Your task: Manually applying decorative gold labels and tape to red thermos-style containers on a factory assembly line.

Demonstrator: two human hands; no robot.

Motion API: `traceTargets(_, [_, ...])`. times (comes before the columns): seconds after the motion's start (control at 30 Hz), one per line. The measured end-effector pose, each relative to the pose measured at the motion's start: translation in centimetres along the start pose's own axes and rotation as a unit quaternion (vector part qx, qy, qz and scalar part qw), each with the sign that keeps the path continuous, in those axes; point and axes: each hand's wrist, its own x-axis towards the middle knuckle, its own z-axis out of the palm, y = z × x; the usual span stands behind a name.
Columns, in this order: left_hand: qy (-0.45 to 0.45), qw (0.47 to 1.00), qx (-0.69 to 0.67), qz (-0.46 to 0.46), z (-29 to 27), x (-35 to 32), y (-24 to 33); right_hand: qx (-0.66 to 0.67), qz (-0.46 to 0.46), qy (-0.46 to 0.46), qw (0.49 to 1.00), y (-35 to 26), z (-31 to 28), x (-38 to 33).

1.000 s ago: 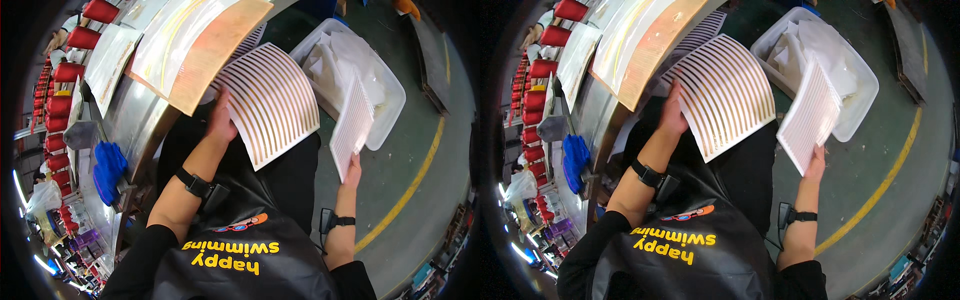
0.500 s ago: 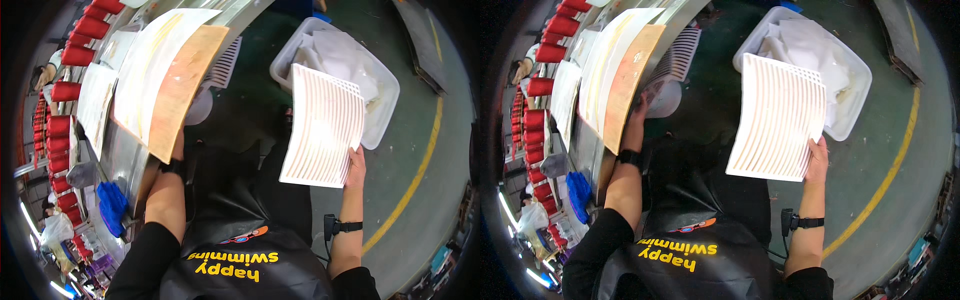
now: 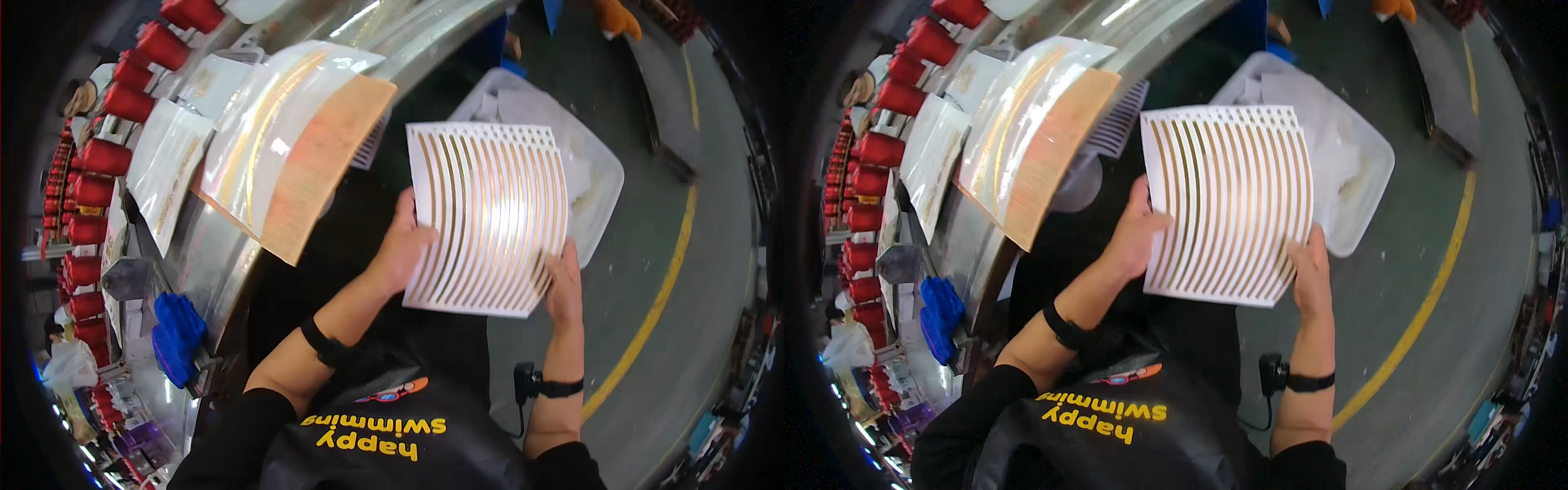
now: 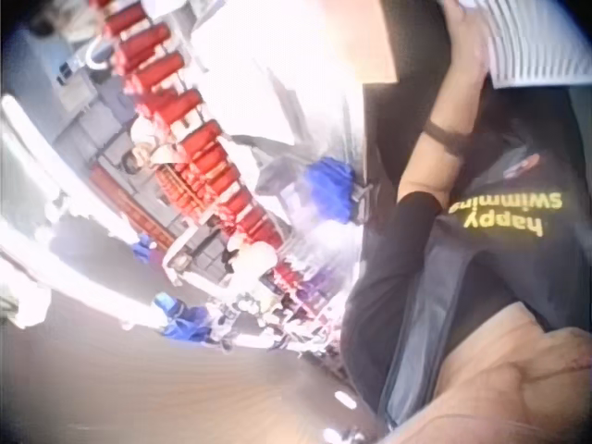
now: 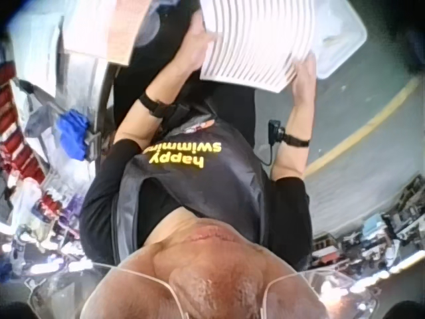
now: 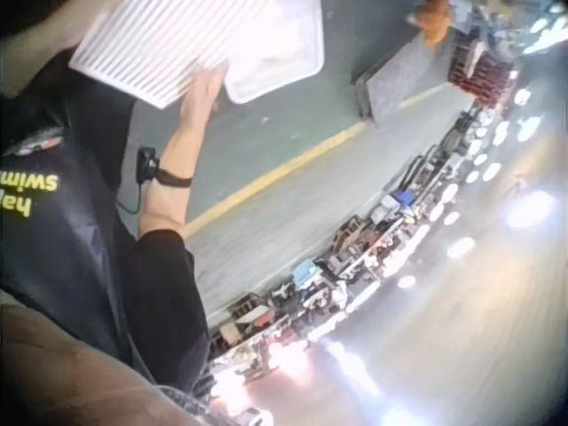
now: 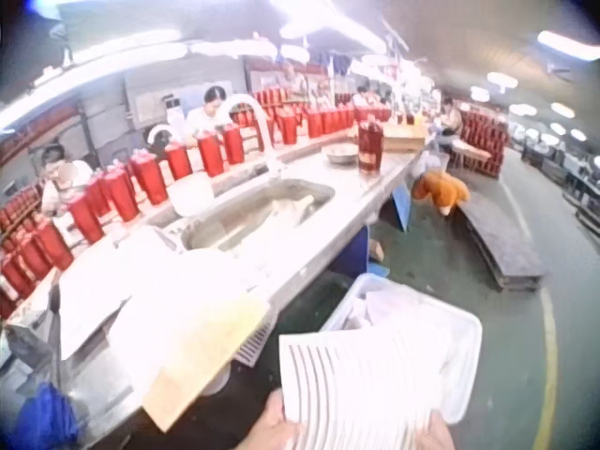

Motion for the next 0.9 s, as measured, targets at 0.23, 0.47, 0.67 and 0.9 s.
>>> traceTargets(0.23, [-0.096,0.986,-0.132,0.025,1.0,-3.2,2.9,-0.017,-0.161,0.127,0.979,-12.8,3.0,2.5])
traceTargets(0.47, [-0.11,0.988,0.054,-0.091,-4.6,-7.4,0.8,-0.035,-0.31,-0.041,0.949,-21.9,15.8,19.9])
traceTargets(0.67, [-0.061,0.985,0.106,-0.124,-8.6,-9.6,0.4,-0.296,-0.338,0.152,0.88,-20.0,25.8,31.4])
traceTargets(0.9, [0.009,0.983,0.064,-0.17,-12.9,-10.6,-2.1,-0.421,-0.007,-0.112,0.9,-17.1,30.5,32.7])
